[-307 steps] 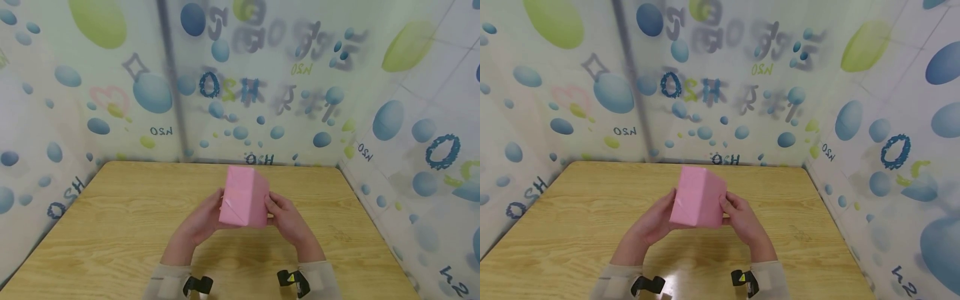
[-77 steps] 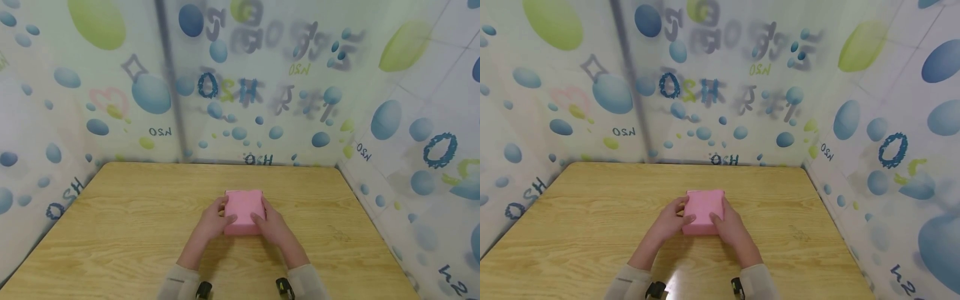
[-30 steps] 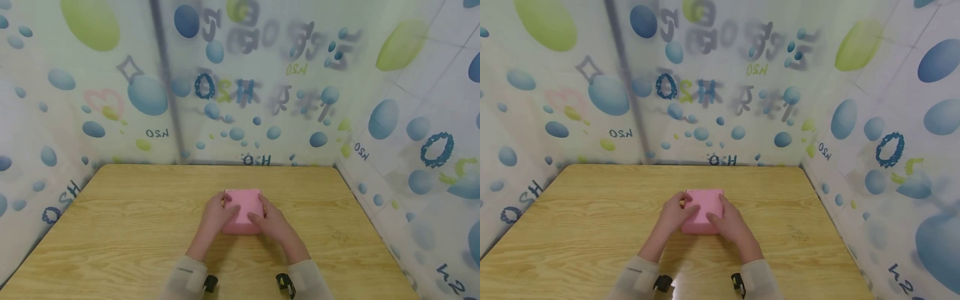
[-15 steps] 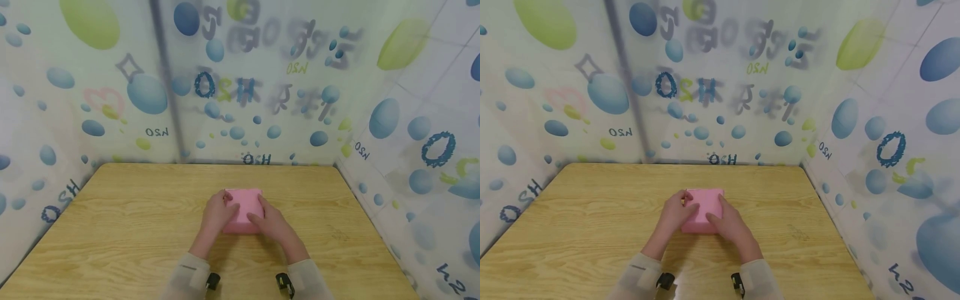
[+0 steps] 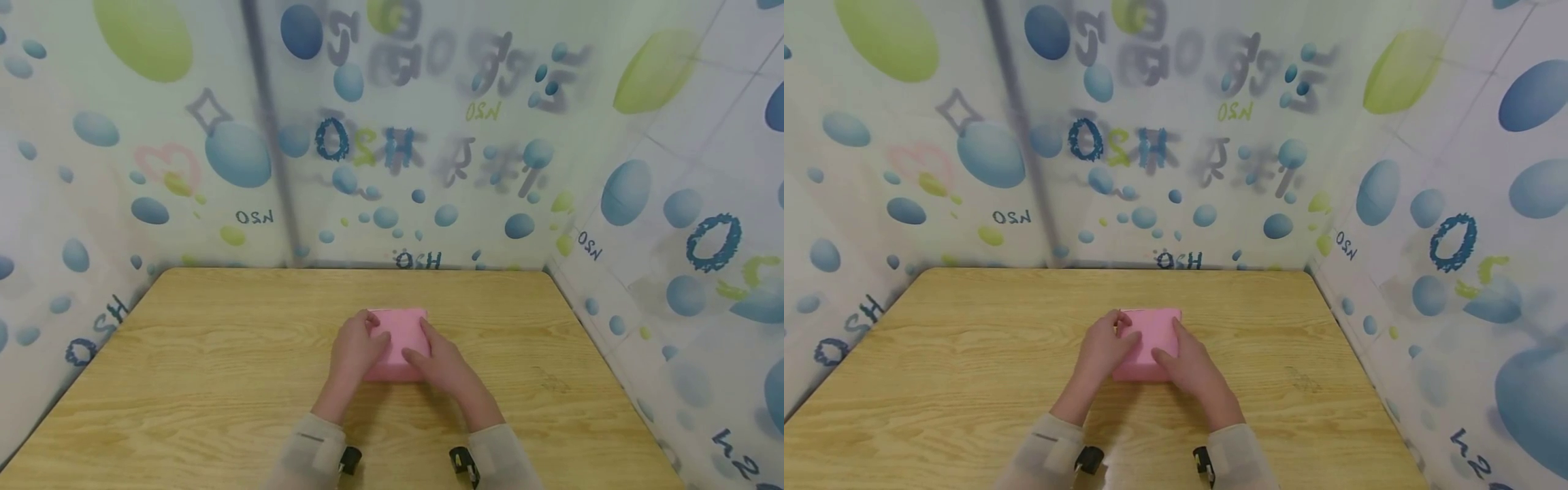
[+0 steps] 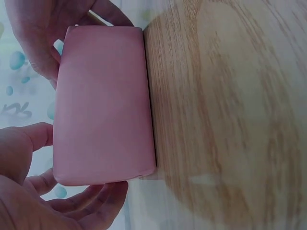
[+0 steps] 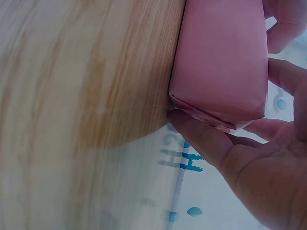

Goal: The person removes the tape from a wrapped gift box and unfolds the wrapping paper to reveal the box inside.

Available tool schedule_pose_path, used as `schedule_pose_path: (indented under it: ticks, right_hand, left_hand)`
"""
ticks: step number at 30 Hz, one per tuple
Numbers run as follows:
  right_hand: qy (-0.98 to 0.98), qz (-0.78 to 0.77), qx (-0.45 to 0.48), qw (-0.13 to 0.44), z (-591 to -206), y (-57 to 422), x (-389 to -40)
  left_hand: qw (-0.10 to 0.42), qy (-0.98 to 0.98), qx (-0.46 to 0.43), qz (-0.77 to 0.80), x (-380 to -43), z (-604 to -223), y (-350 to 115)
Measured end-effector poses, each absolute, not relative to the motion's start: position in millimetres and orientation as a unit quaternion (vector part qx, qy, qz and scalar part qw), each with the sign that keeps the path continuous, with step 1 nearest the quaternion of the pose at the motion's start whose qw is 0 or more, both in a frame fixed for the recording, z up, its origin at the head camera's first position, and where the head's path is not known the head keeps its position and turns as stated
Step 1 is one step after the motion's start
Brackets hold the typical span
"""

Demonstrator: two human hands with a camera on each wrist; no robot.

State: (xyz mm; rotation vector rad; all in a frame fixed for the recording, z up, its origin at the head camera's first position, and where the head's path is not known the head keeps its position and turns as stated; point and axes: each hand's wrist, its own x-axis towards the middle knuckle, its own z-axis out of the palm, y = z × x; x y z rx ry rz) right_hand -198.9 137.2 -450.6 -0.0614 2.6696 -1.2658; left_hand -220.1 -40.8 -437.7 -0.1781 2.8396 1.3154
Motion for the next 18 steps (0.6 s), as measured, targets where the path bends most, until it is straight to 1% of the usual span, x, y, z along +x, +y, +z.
schedule_pose_path:
  ticks: [8, 18]
  right_hand:
    - [0.901, -0.424, -0.019, 0.094, -447.3, 136.0, -197.7]
    - [0.898, -0.431, -0.016, 0.094, -448.9, 135.8, -197.4]
  left_hand:
    - [-0.013, 0.911, -0.050, 0.408, -221.7, -440.4, -41.8]
    - [0.014, 0.916, -0.063, 0.396, -222.7, -435.6, -38.2]
